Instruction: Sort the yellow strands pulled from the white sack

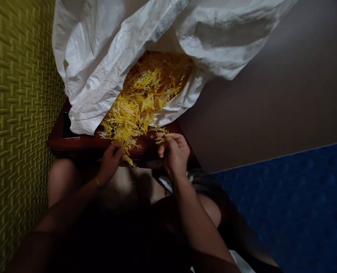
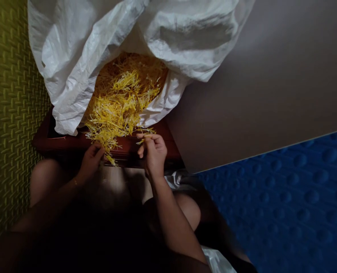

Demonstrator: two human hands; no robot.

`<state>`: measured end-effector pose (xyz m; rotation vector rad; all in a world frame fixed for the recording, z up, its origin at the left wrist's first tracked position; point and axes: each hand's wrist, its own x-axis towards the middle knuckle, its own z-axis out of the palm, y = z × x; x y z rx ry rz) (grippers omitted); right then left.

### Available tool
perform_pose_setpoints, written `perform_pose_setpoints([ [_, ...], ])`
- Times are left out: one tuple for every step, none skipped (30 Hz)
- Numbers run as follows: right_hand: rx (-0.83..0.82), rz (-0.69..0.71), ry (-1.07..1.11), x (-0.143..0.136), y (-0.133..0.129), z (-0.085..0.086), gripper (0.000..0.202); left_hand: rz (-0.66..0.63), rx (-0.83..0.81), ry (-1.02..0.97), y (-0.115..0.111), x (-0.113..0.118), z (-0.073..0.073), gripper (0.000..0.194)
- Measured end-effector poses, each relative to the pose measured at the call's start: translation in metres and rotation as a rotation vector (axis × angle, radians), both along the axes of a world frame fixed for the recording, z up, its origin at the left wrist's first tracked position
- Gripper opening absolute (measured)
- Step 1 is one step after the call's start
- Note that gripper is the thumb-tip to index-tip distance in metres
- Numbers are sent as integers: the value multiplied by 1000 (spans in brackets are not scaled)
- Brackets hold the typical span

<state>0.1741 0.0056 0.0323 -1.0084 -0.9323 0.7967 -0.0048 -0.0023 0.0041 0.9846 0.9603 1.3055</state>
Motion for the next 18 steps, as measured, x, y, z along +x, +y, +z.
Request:
perform_pose_setpoints([
  [24, 42, -62, -5, -5, 2, 12, 0, 21, 49, -1, 1, -2, 16],
  [47, 74, -131, -12, -12, 4, 10, -2, 38, 94, -2, 2, -3, 15],
  [72, 95, -219, -19, -18, 5, 9, -1, 53, 135, -2, 3, -5, 14],
  [102, 111, -329, -26, -24, 5, 10, 8, 72, 173, -3, 4, -6, 14],
  [135, 123, -455, -33, -29, 4, 11, 21, 96, 206, -3, 5, -7, 13],
  [168, 135, -589, -37, -32, 4, 13, 35, 124, 232, -3, 5, -7, 12],
  [196, 147, -721, -40, -33, 3, 14, 46, 156, 254, -3, 5, -7, 11],
  [222, 155, -836, -41, -33, 1, 16, 52, 185, 271, -3, 5, -7, 9],
  [244, 155, -926, -41, -32, 0, 17, 52, 210, 285, -2, 5, -7, 9],
  [258, 143, -989, -40, -30, -1, 18, 47, 228, 295, -2, 5, -7, 8],
  [265, 122, -1030, -39, -28, -2, 17, 41, 238, 301, -2, 5, -7, 8],
  [263, 100, -1058, -37, -26, -3, 16, 33, 241, 303, -2, 5, -8, 8],
  [260, 83, -1076, -36, -24, -4, 14, 26, 239, 301, -2, 5, -8, 8],
  [258, 70, -1088, -35, -23, -5, 12, 16, 232, 298, -2, 5, -9, 8],
  [259, 62, -1101, -34, -22, -5, 11, 6, 223, 294, -2, 4, -10, 9],
  [265, 57, -1118, -34, -22, -5, 11, -3, 216, 293, -2, 4, -10, 10],
  [273, 55, -1136, -34, -23, -5, 10, -5, 215, 295, -3, 4, -11, 10],
  [280, 52, -1154, -35, -23, -5, 10, 3, 220, 302, -3, 4, -11, 10],
])
